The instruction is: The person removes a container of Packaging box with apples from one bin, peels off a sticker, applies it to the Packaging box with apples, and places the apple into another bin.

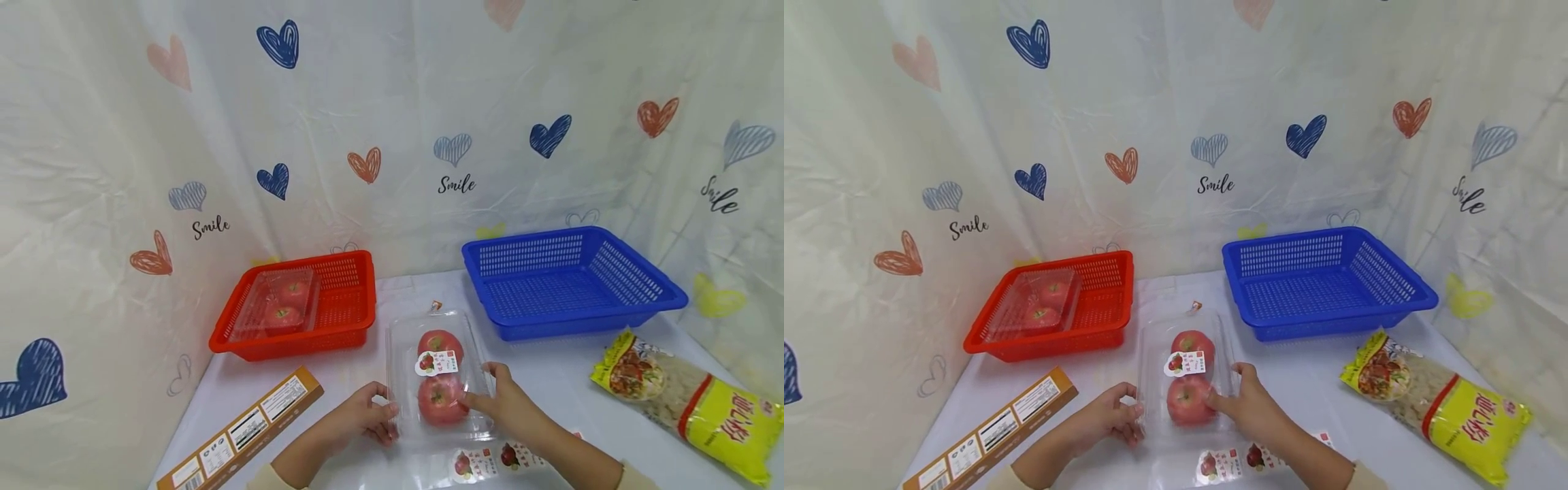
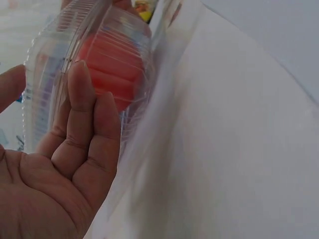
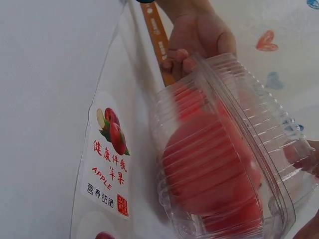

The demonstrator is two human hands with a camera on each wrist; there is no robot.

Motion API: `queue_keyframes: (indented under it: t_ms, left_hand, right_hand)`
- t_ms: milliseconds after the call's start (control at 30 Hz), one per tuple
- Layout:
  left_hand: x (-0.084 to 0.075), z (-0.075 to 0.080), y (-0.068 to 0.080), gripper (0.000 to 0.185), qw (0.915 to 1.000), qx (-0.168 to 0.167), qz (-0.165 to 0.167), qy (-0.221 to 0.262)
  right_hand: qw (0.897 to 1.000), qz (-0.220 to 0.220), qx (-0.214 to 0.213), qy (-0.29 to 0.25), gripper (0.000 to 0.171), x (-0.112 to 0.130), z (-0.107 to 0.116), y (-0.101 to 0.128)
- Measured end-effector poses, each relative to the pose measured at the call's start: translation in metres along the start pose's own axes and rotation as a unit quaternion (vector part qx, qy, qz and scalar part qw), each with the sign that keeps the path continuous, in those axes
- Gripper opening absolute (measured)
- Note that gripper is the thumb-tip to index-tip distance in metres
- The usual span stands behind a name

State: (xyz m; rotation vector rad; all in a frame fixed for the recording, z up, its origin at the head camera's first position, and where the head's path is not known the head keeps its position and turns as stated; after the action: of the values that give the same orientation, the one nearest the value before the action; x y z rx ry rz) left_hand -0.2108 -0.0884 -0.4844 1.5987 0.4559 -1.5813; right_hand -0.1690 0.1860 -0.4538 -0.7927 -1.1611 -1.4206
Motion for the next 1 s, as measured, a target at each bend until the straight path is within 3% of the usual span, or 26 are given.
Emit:
queue_keyframes:
  t_ms: [100, 267, 433, 533, 700, 867, 1000]
  left_hand:
    - [-0.002, -0.005, -0.005, 0.036, 0.9999, 0.012, -0.01, -0.003]
    - [-0.01, -0.006, -0.024, 0.024, 0.9961, 0.059, -0.065, -0.008]
    - [-0.02, -0.001, -0.049, 0.041, 0.9872, 0.118, -0.107, -0.005]
    - [-0.022, 0.006, -0.074, 0.044, 0.9896, 0.093, -0.109, -0.002]
    - [-0.032, 0.003, -0.124, 0.025, 0.9961, 0.023, -0.084, 0.015]
    - [-0.052, -0.023, -0.167, 0.026, 0.9969, -0.016, -0.052, 0.056]
    - [-0.068, -0.046, -0.196, 0.03, 0.9928, -0.072, -0.032, 0.091]
  right_hand:
    - [1.0, 0.009, -0.004, -0.018, 0.094, 0.002, 0.008, -0.003]
    - [0.997, 0.028, -0.002, -0.065, 0.078, 0.012, 0.035, -0.009]
    - [0.997, 0.054, -0.007, -0.057, 0.063, 0.023, 0.068, -0.008]
    - [0.996, 0.064, -0.013, -0.061, 0.059, 0.029, 0.087, -0.005]
    - [0.994, 0.074, -0.003, -0.077, 0.057, 0.039, 0.118, -0.001]
    - [0.993, 0.085, -0.006, -0.08, 0.055, 0.048, 0.15, -0.005]
    - [0.992, 0.084, -0.018, -0.09, 0.047, 0.057, 0.176, -0.014]
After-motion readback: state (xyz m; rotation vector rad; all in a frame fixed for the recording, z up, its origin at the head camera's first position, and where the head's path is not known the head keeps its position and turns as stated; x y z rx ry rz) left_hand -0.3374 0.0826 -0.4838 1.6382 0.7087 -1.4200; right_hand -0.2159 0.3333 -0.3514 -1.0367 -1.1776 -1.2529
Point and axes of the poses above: each hand's wrist, its own y-axis away from the middle knuckle, its own z-axis out of the back of the hand, x = y × z, the point moved 3 cm from there along -y, towards the middle knuckle, and after that the axes turned 6 degrees about -y, right-handed, at the moved point
